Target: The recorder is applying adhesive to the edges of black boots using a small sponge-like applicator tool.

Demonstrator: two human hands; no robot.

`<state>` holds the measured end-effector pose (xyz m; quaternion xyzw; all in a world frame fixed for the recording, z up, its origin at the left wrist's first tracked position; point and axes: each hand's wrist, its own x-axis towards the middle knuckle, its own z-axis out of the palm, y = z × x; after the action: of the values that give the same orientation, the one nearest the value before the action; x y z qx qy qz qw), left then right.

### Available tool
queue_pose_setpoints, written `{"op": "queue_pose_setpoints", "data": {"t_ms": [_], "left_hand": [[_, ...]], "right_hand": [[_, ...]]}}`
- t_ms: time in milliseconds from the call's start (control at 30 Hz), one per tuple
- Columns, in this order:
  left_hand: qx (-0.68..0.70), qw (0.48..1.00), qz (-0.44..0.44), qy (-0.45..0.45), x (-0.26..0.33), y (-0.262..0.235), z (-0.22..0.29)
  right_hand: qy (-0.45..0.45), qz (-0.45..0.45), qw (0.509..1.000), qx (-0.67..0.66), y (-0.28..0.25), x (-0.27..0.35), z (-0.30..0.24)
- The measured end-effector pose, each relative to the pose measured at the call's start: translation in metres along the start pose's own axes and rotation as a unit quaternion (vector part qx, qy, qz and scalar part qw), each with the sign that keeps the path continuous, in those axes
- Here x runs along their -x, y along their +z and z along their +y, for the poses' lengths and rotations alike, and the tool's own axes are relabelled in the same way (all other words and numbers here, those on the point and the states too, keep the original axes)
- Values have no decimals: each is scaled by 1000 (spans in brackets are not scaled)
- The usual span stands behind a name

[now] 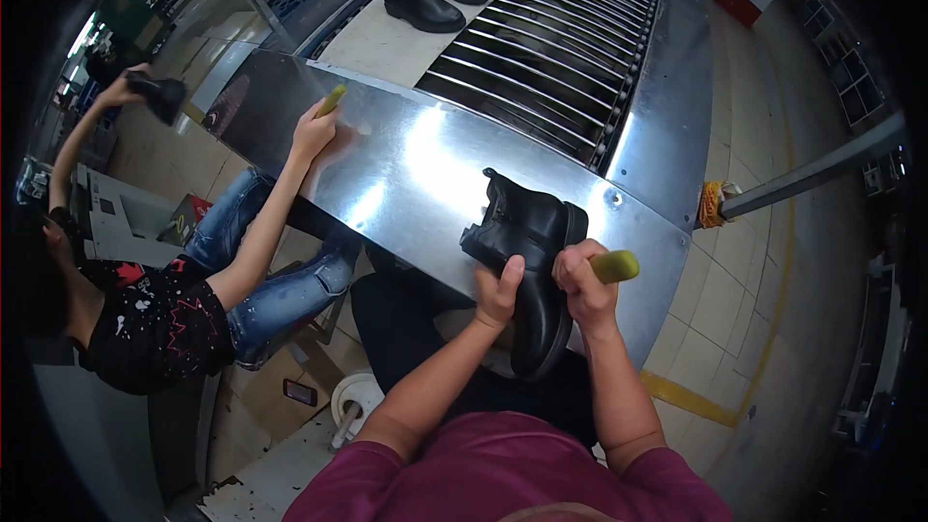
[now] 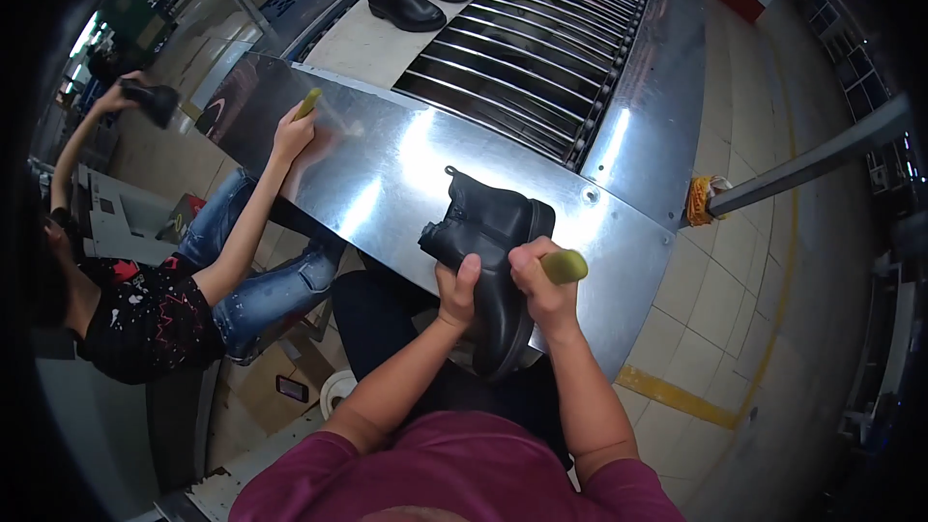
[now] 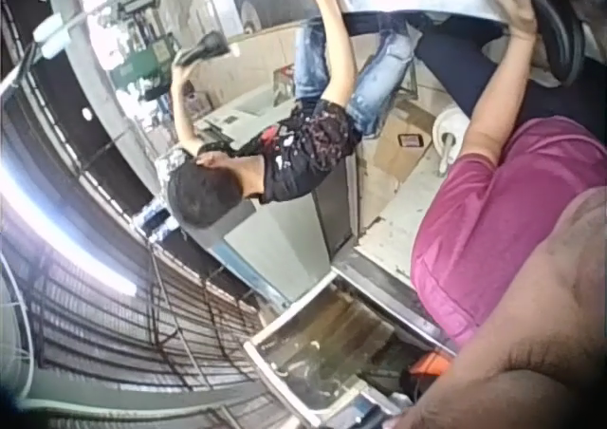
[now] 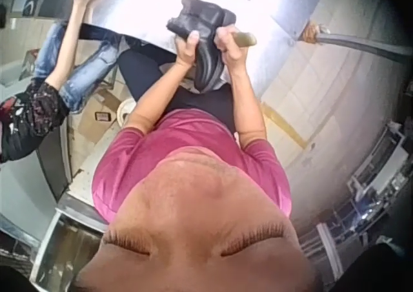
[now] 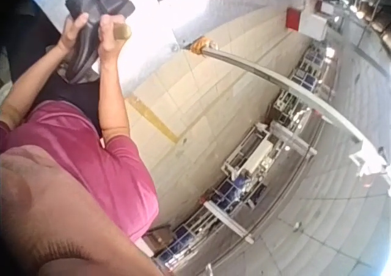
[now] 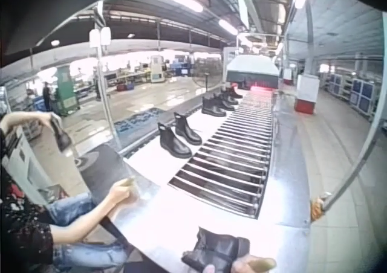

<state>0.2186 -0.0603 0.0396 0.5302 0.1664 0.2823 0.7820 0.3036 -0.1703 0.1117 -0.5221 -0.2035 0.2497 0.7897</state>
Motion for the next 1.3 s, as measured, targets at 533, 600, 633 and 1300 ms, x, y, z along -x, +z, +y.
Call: {"op": "queue_pose_setpoints", "data": {"t_ms": [533,600,633,1300], "left_hand": [[-81,993,18,80,1,-5,-11],[-80,993,22,84,5,-4,-10],[-84,992,26,91,5,-3,-9],[-88,989,65,100,-10,0,-18]], "right_hand": [[-353,-81,783,506,40,59,-5],[-350,-76,779,515,41,63,-4],[-349,-70,777,519,41,62,-4],[-300,-68,745,592,53,55,-5]]}}
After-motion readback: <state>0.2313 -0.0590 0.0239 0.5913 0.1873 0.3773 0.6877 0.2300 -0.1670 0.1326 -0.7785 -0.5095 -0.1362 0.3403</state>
